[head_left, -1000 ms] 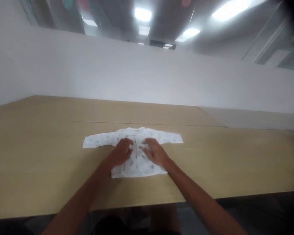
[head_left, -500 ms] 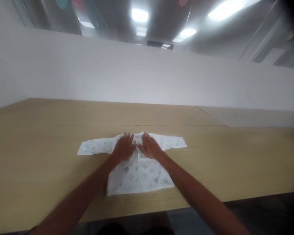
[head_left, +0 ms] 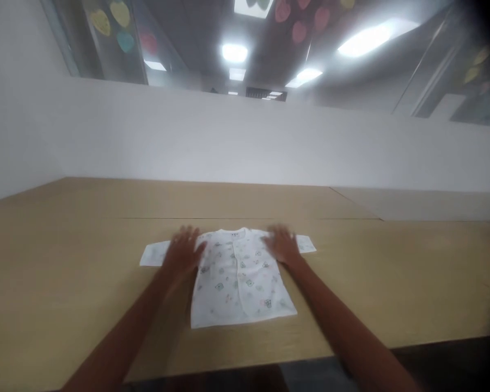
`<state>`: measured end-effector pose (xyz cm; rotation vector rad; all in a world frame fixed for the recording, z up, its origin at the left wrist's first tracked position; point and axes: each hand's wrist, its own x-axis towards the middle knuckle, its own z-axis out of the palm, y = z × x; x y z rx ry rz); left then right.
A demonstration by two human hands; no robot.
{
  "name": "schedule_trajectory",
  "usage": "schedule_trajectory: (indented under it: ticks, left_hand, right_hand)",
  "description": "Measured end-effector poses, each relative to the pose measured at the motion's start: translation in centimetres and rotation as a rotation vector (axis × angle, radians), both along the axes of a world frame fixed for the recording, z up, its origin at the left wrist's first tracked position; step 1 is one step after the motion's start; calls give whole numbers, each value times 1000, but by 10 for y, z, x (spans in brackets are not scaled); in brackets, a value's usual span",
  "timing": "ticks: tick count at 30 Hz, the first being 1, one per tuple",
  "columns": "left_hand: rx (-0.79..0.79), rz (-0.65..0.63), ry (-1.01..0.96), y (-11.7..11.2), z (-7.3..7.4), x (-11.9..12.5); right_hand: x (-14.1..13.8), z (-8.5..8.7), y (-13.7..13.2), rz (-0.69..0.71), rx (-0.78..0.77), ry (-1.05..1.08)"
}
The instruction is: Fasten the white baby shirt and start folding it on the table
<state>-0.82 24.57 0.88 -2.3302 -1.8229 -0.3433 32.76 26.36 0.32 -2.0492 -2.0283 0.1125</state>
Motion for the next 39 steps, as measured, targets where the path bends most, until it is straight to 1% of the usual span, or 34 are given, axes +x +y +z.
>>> schedule_trajectory:
  ticks: [1,3,5,6,8,11,12,13,14,15,17,18,19,20,22,24,26,28,30,32,34,35,37,39]
  left_hand:
    - [-7,-51,9,-1,-1,20]
    - [-54,-141,25,-7,-7,54]
    - [-38,-173,36,-15,-15,73]
    - [-24,-170,38,-18,-19,76]
    - [4,-150,37,-24,-24,75]
    - [20,-138,38,-26,-23,67]
    - [18,-135,41,-26,-21,66]
    - [11,-131,44,-26,-20,65]
    - [1,-128,48,-26,-19,65]
    - [-7,-129,52,-26,-18,65]
    - [-12,-139,64,-26,-17,65]
    - [-10,-146,75,-26,-17,64]
    - [-6,-150,85,-26,-17,64]
    - [-1,-154,94,-26,-18,62]
    - [13,-163,97,-25,-18,60]
    - [25,-185,79,-24,-16,57]
    - [15,-203,53,-23,-13,55]
    - [-10,-222,27,-21,-10,54]
    - [-26,-246,10,-19,-9,52]
    - [-23,-259,7,-17,-9,50]
    - [-11,-252,8,-17,-12,48]
    - [-7,-245,10,-18,-14,48]
    - [-12,-214,13,-19,-16,46]
    - [-35,-179,10,-21,-18,45]
  right_hand:
    - [-20,0,-2,66,14,3]
    - [-56,-3,-9,270,11,35]
    - [-76,-6,-23,413,12,26]
    - [-78,-7,-34,471,-2,21]
    - [-71,-4,-62,603,-27,6]
    - [-49,10,-111,821,-90,3]
    - [-44,16,-125,841,-121,17]
    - [-43,22,-135,831,-145,38]
    - [-45,27,-142,784,-155,74]
    - [-51,31,-146,717,-151,118]
    - [-70,33,-143,565,-107,194]
    - [-81,33,-140,518,-83,203]
    - [-91,31,-137,504,-73,188]
    - [-98,28,-135,530,-77,162]
    - [-102,24,-141,641,-105,118]
    - [-92,23,-158,771,-133,109]
    - [-74,26,-182,855,-151,108]
    - [-59,34,-204,883,-174,95]
    - [-58,44,-217,851,-201,69]
    - [-75,52,-218,788,-201,63]
    - [-104,53,-210,742,-143,102]
    - [-120,50,-205,746,-89,137]
    - [-146,38,-198,783,14,167]
    - [-157,22,-202,829,67,144]
